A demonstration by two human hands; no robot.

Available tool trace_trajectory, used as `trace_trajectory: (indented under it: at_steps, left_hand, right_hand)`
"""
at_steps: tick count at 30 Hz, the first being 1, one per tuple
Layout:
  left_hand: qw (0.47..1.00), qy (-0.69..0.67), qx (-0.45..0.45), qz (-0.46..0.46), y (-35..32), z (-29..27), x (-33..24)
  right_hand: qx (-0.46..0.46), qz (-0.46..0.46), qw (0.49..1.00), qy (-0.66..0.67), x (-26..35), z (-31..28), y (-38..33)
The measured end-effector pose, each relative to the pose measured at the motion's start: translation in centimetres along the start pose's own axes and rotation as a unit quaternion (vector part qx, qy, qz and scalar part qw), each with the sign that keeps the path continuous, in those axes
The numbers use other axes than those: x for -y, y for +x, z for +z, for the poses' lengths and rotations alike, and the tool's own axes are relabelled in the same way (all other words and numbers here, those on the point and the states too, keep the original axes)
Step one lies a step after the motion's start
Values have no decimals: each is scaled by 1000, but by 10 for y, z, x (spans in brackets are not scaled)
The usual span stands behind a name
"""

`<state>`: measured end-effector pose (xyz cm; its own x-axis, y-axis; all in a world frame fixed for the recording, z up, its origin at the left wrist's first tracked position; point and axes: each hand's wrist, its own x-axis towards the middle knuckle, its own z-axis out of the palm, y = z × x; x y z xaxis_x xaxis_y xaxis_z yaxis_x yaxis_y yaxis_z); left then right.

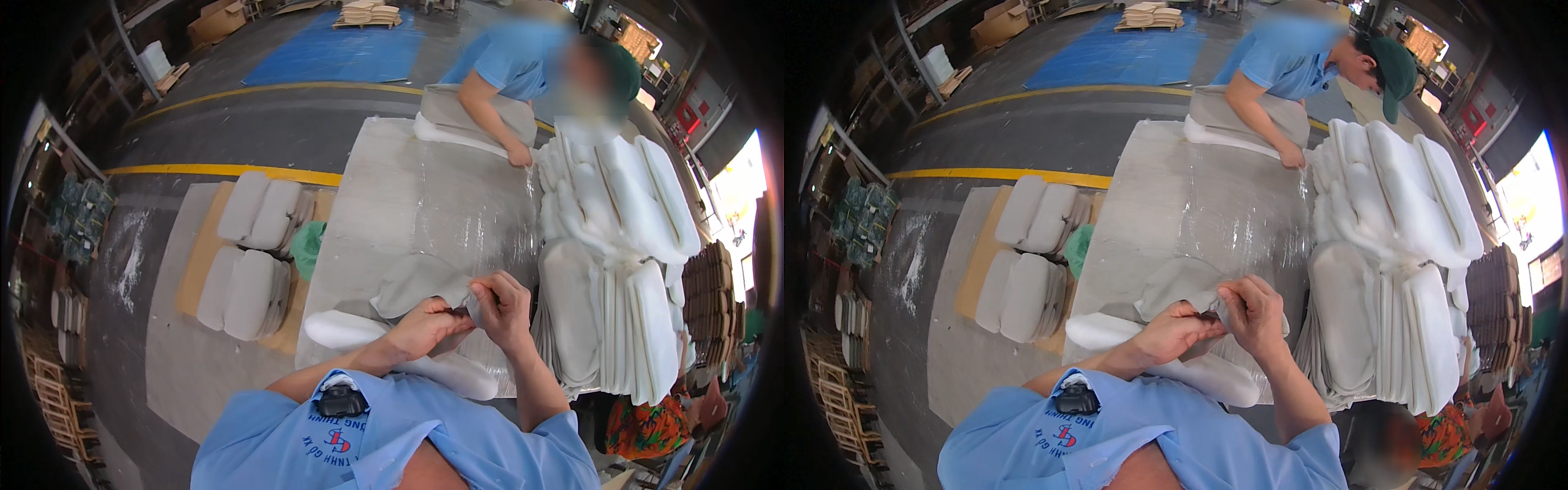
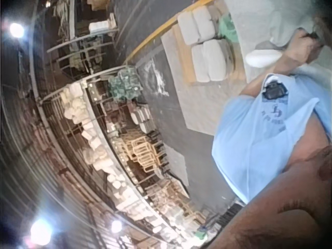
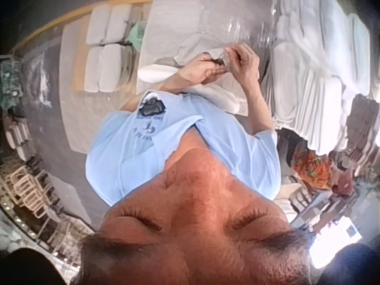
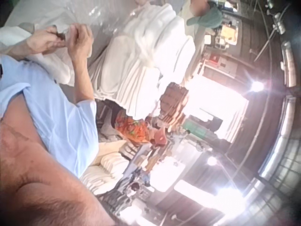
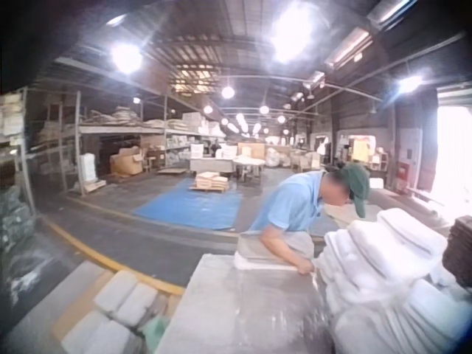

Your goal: The person inserts white foam inserts into grey fabric covers at a work table. They align the foam, push it into the cover, and tuck the edges to fit. The finished items are placed on a nearby stack.

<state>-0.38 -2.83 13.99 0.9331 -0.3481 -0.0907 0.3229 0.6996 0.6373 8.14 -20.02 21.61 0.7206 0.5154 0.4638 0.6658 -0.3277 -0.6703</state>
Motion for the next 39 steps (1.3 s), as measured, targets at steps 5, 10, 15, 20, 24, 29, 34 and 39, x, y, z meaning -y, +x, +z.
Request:
trace_trajectory:
  at_steps: [5, 10, 15, 20, 24, 29, 34, 39]
  left_hand:
    - [992, 51, -117, 19, 22, 8, 10]
    - [953, 94, -260, -128, 57, -20, 19]
    - [963, -220, 6, 155, 47, -102, -41]
    - [957, -128, 34, 258, 65, -51, -128]
    - [936, 189, 35, 295, 62, -10, -115]
    - [850, 459, 34, 256, 41, 6, -89]
    - [996, 68, -28, 47, 17, -23, -68]
    - [980, -187, -51, 45, -17, -57, -48]
  right_hand:
    - [-141, 1, 989, -50, -10, -3, 2]
    - [-247, -98, 962, -58, 24, -38, -4]
    - [-290, -150, 944, 50, 35, -46, -38]
    - [-48, 72, 992, -88, -41, -43, -98]
    - [-57, 112, 992, -23, -32, -31, -70]
    - [-200, 24, 978, 48, -15, -40, 19]
    - [-11, 130, 923, 363, -67, -29, 17]
    - [-60, 100, 897, 427, -78, -4, 6]
